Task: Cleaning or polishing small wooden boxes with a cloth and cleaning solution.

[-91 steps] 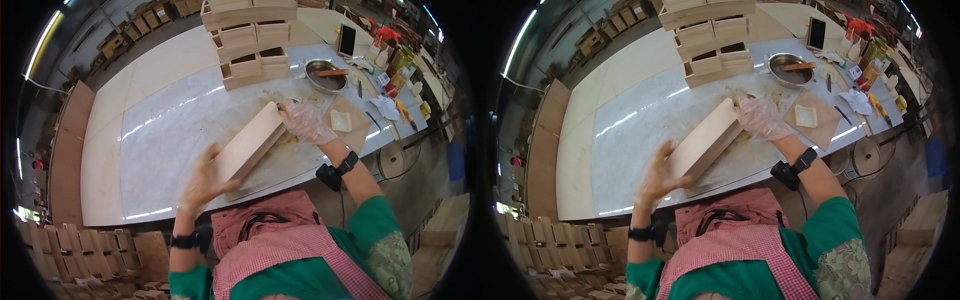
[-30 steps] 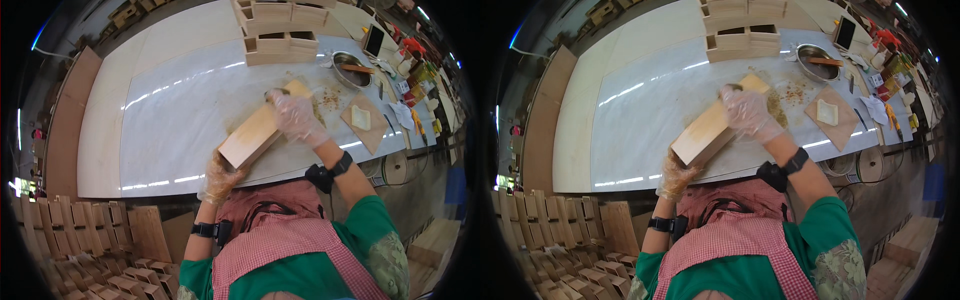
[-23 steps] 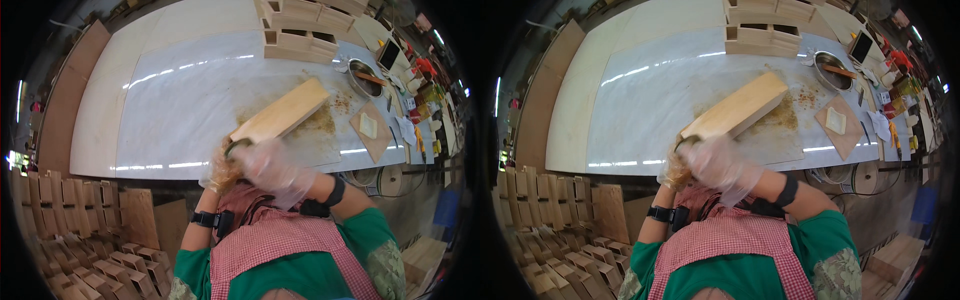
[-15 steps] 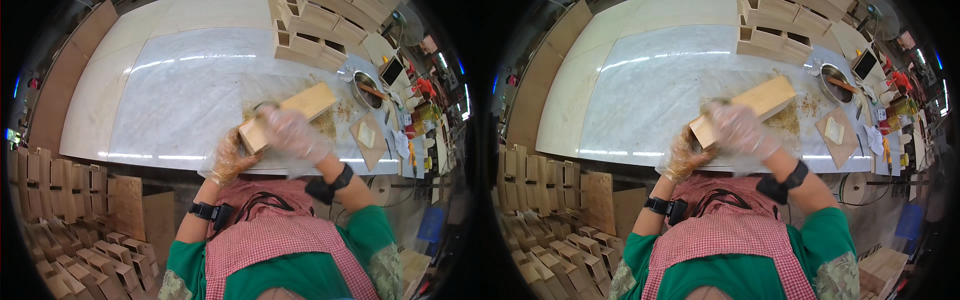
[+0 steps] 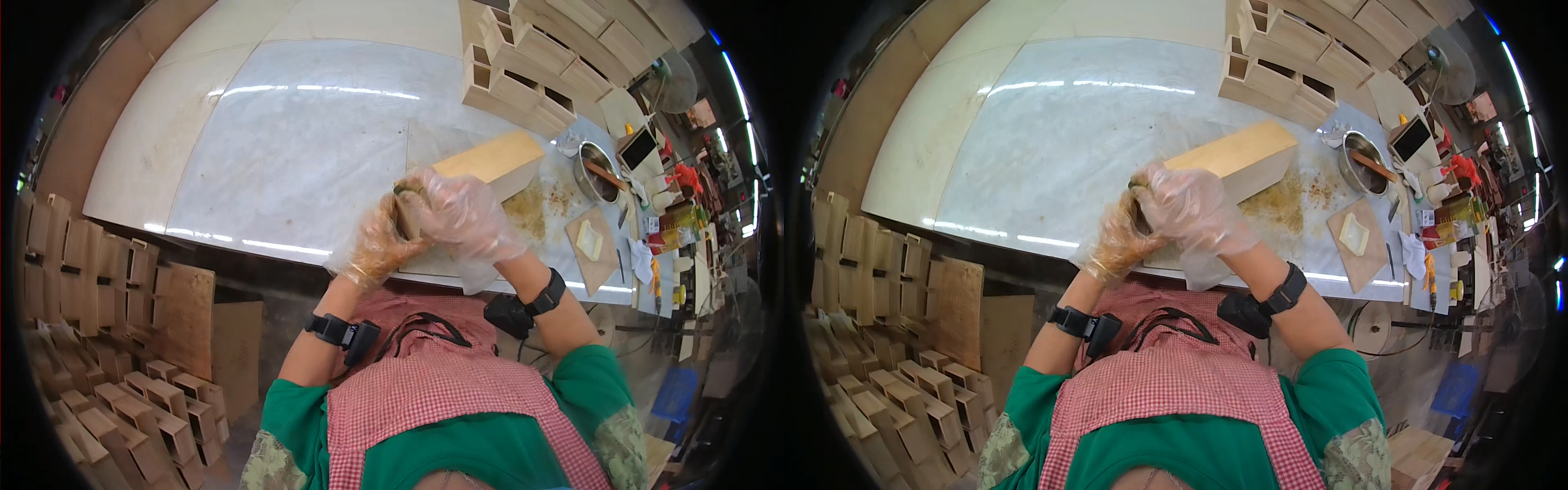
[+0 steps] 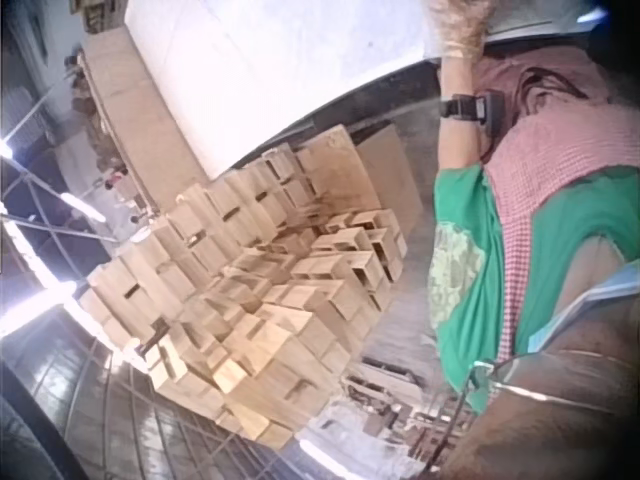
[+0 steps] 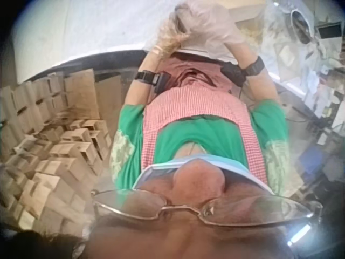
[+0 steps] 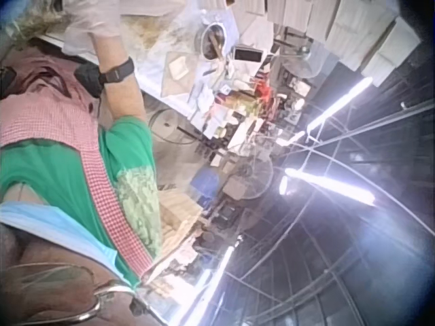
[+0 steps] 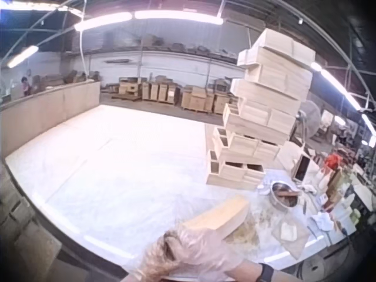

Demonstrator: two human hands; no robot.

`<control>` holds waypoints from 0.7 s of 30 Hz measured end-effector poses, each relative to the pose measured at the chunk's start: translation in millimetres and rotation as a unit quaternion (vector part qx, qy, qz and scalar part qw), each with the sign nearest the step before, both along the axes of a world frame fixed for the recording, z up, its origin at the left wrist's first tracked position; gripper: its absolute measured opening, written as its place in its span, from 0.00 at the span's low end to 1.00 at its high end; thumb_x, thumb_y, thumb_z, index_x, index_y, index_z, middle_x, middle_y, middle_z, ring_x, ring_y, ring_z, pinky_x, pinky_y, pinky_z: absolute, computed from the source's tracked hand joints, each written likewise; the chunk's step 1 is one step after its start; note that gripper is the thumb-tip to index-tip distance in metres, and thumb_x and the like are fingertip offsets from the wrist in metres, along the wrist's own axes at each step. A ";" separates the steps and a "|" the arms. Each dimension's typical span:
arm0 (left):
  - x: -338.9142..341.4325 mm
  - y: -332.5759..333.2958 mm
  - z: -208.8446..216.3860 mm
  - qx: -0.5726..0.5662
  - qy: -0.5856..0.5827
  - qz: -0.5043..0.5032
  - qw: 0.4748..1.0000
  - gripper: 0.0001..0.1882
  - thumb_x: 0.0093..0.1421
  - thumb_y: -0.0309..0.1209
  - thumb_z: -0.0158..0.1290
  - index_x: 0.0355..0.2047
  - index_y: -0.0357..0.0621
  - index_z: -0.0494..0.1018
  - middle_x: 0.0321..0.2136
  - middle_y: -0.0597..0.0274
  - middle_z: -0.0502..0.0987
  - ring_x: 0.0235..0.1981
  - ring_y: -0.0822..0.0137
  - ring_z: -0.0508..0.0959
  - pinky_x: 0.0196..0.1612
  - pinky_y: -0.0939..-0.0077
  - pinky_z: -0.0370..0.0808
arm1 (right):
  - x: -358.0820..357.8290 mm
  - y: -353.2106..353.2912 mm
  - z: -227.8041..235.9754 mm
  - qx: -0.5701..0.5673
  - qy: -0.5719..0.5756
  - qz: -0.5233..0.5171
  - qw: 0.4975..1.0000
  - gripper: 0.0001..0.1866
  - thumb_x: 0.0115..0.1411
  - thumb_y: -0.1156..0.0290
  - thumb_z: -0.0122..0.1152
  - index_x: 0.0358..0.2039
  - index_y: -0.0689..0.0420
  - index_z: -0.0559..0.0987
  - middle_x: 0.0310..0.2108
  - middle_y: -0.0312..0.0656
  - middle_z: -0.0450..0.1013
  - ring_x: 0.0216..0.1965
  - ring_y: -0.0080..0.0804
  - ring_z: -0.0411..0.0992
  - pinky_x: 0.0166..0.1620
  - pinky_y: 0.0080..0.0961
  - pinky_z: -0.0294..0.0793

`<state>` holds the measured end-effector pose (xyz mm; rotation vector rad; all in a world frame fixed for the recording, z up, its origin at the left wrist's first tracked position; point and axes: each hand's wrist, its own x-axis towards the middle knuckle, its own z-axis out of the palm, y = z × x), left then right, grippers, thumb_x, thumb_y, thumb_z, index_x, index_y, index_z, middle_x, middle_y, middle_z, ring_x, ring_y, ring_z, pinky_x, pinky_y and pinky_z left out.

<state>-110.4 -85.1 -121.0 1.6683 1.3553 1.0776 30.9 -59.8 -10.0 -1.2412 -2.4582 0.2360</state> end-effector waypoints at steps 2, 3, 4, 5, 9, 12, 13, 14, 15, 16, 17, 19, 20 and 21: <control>10.1 -7.3 9.7 0.026 -0.002 -0.007 1.000 0.34 0.43 0.37 0.69 0.48 0.35 0.68 0.36 0.47 0.77 0.40 0.54 0.77 0.44 0.65 0.75 | 15.9 19.9 -15.7 0.017 0.023 -0.028 0.999 0.10 0.59 0.63 0.57 0.36 0.55 0.77 0.22 0.47 0.74 0.24 0.45 0.75 0.25 0.34 0.73; 13.6 -10.4 13.4 0.053 -0.001 -0.014 0.998 0.34 0.43 0.37 0.68 0.47 0.35 0.68 0.36 0.47 0.77 0.39 0.54 0.77 0.43 0.65 0.75 | 23.9 27.0 -23.0 0.036 0.050 -0.056 0.997 0.09 0.59 0.63 0.56 0.36 0.54 0.77 0.21 0.46 0.74 0.23 0.44 0.75 0.25 0.35 0.73; 10.1 -8.6 8.5 0.054 0.000 -0.013 0.998 0.34 0.43 0.37 0.68 0.47 0.35 0.68 0.36 0.47 0.77 0.39 0.54 0.77 0.43 0.65 0.75 | 19.9 24.0 -25.0 0.036 0.051 -0.055 0.997 0.09 0.59 0.63 0.56 0.36 0.54 0.77 0.21 0.46 0.74 0.23 0.44 0.75 0.25 0.35 0.73; 7.4 -9.1 3.2 0.042 -0.033 -0.032 0.998 0.35 0.45 0.40 0.68 0.49 0.36 0.67 0.37 0.50 0.77 0.40 0.58 0.77 0.44 0.66 0.74 | 16.4 9.7 -24.0 0.055 0.001 -0.008 0.998 0.08 0.60 0.64 0.56 0.36 0.53 0.77 0.20 0.45 0.73 0.22 0.44 0.74 0.24 0.35 0.73; 6.2 -8.6 -26.6 -0.137 -0.401 -0.063 0.904 0.35 0.49 0.40 0.66 0.53 0.37 0.65 0.42 0.55 0.76 0.44 0.65 0.75 0.48 0.70 0.73 | 4.8 -49.7 -24.4 0.080 -0.028 0.087 0.993 0.05 0.60 0.67 0.55 0.36 0.52 0.76 0.19 0.42 0.72 0.20 0.43 0.73 0.24 0.35 0.73; 0.8 -14.6 4.0 -0.050 -0.136 -0.069 0.987 0.34 0.50 0.37 0.65 0.54 0.37 0.64 0.46 0.54 0.74 0.47 0.65 0.74 0.50 0.70 0.73 | 21.8 -40.6 -8.6 0.023 0.031 0.051 0.998 0.06 0.60 0.68 0.56 0.37 0.53 0.75 0.21 0.42 0.72 0.20 0.43 0.73 0.23 0.34 0.73; -2.0 -18.4 0.8 -0.019 -0.081 -0.048 0.995 0.35 0.49 0.37 0.66 0.54 0.38 0.65 0.47 0.53 0.74 0.48 0.64 0.74 0.50 0.70 0.73 | 29.6 -30.3 -11.6 0.018 0.036 0.055 0.998 0.06 0.60 0.68 0.56 0.37 0.53 0.75 0.21 0.42 0.72 0.20 0.43 0.73 0.23 0.34 0.73; 4.2 -17.2 16.3 -0.026 -0.033 -0.051 0.998 0.37 0.47 0.37 0.67 0.54 0.38 0.64 0.48 0.53 0.74 0.48 0.63 0.75 0.49 0.70 0.73 | 47.7 -14.8 -10.0 0.057 0.038 -0.016 0.998 0.05 0.60 0.69 0.55 0.36 0.53 0.74 0.20 0.43 0.73 0.20 0.41 0.74 0.22 0.33 0.73; 9.1 -14.1 17.4 -0.023 -0.032 -0.059 0.997 0.37 0.47 0.37 0.67 0.54 0.38 0.64 0.48 0.53 0.74 0.48 0.63 0.75 0.49 0.70 0.73 | 59.7 -0.3 -13.1 0.098 0.042 -0.081 0.991 0.05 0.59 0.70 0.54 0.35 0.54 0.74 0.19 0.45 0.73 0.20 0.40 0.75 0.21 0.33 0.73; 10.6 -14.8 18.3 -0.014 0.028 -0.041 0.999 0.37 0.47 0.37 0.68 0.54 0.38 0.64 0.48 0.52 0.74 0.48 0.63 0.75 0.50 0.69 0.73 | 61.6 6.9 -18.2 0.104 0.054 -0.070 0.991 0.05 0.59 0.69 0.53 0.35 0.54 0.74 0.20 0.44 0.74 0.21 0.40 0.76 0.23 0.35 0.74; 11.9 -14.8 19.4 -0.003 0.085 -0.025 0.996 0.38 0.46 0.38 0.69 0.54 0.38 0.64 0.48 0.52 0.74 0.49 0.62 0.75 0.50 0.69 0.73 | 53.3 0.9 -19.7 0.106 0.056 -0.075 0.990 0.05 0.59 0.69 0.53 0.35 0.54 0.74 0.20 0.44 0.74 0.21 0.40 0.76 0.23 0.35 0.74; 6.9 -13.3 -8.2 0.010 -0.016 -0.038 0.999 0.38 0.45 0.38 0.69 0.53 0.37 0.65 0.46 0.51 0.75 0.47 0.61 0.75 0.49 0.69 0.73 | 25.8 -20.7 -24.5 0.071 -0.037 0.036 0.996 0.08 0.62 0.66 0.55 0.39 0.54 0.74 0.23 0.46 0.74 0.21 0.42 0.74 0.23 0.34 0.73; 6.1 -11.9 -12.6 0.019 -0.121 -0.047 0.991 0.38 0.44 0.38 0.69 0.53 0.36 0.66 0.44 0.51 0.75 0.45 0.61 0.76 0.48 0.69 0.74 | 23.5 -23.7 -23.4 0.073 -0.035 0.033 0.996 0.08 0.62 0.66 0.55 0.39 0.54 0.74 0.23 0.46 0.74 0.21 0.42 0.74 0.23 0.34 0.73; 5.9 -11.1 -16.4 0.020 -0.119 -0.050 0.991 0.38 0.44 0.38 0.69 0.53 0.36 0.66 0.44 0.51 0.75 0.45 0.61 0.76 0.48 0.69 0.74 | 22.3 -25.7 -20.7 0.085 0.001 0.034 0.996 0.08 0.62 0.66 0.55 0.38 0.54 0.75 0.19 0.43 0.70 0.18 0.39 0.71 0.22 0.31 0.72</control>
